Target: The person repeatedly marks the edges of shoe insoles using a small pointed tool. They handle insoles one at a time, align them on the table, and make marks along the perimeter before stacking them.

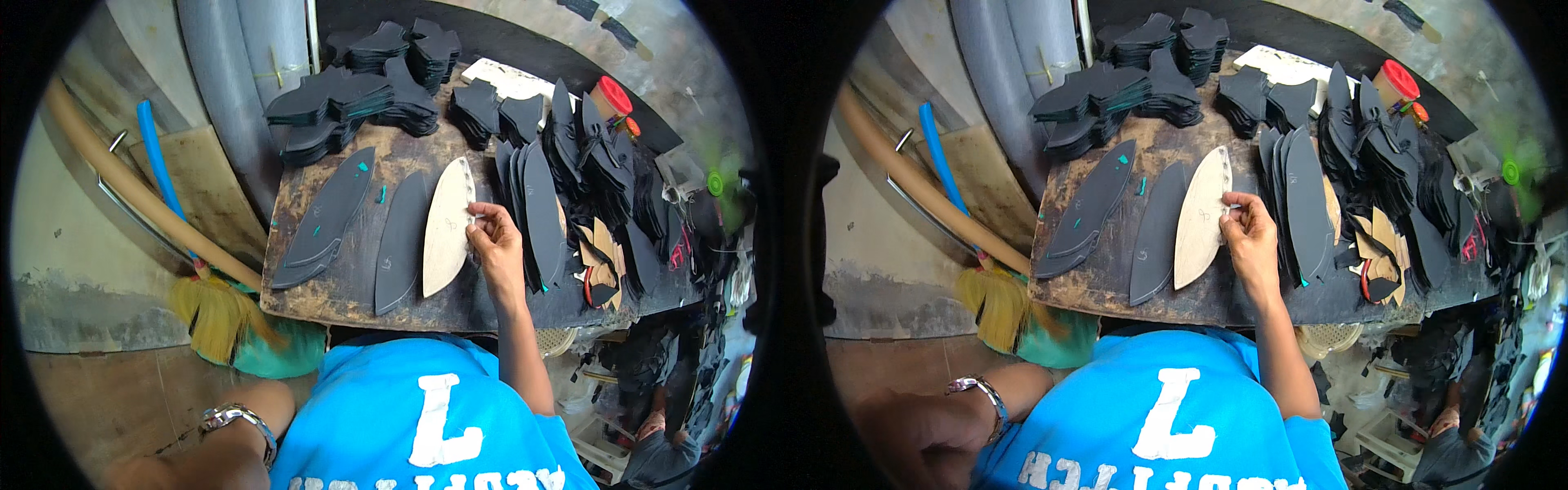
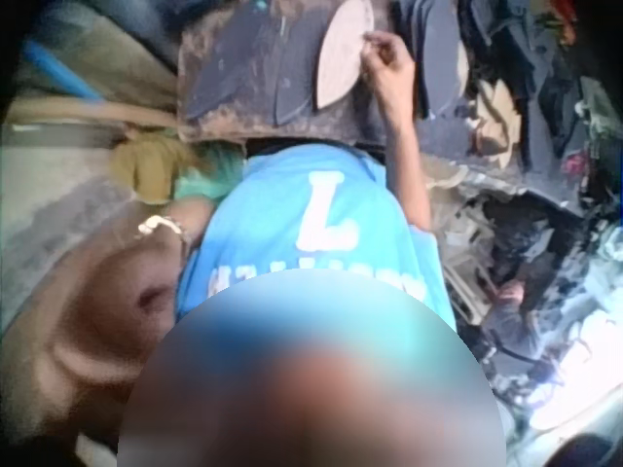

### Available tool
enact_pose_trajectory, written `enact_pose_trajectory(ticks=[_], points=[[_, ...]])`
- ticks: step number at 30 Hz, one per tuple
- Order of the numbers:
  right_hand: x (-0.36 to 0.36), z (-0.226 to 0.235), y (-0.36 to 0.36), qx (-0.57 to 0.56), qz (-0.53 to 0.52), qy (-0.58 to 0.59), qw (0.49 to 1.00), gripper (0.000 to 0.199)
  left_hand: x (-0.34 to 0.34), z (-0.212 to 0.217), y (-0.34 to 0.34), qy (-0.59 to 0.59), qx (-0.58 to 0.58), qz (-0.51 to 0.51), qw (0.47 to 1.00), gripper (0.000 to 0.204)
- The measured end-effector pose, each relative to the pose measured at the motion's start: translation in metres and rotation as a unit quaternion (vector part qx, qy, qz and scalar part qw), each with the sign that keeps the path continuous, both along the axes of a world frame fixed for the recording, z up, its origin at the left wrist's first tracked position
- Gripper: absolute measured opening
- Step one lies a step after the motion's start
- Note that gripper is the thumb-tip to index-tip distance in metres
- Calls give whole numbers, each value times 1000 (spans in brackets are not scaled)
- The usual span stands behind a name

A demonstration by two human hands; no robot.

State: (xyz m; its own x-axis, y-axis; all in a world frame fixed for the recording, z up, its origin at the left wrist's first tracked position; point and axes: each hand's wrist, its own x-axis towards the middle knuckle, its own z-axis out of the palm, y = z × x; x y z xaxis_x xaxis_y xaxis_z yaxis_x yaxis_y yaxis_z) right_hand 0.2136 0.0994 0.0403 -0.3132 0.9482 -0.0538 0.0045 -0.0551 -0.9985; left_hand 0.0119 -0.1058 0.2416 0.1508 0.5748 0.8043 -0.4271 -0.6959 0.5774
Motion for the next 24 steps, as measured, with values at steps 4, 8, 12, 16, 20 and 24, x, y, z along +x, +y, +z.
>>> enact_pose_trajectory(ticks=[4,8,12,16,20,24], points=[[-8,-11,-3,-7,44,60,997,42,23,-3,-18,-63,-58,139,987,19],[-19,-19,-12,-28,95,65,993,52,51,11,-38,-146,-121,346,919,24],[-32,-23,-19,26,112,-79,990,55,32,-6,-21,9,-153,343,927,22],[-33,-22,-19,49,127,-199,971,56,79,-51,15,-98,-33,273,957,17],[-35,-26,-18,71,121,-210,968,53,99,-39,9,-114,-55,210,969,21],[-35,-29,-21,112,114,-201,967,52,63,-33,11,-46,-76,74,993,23]])
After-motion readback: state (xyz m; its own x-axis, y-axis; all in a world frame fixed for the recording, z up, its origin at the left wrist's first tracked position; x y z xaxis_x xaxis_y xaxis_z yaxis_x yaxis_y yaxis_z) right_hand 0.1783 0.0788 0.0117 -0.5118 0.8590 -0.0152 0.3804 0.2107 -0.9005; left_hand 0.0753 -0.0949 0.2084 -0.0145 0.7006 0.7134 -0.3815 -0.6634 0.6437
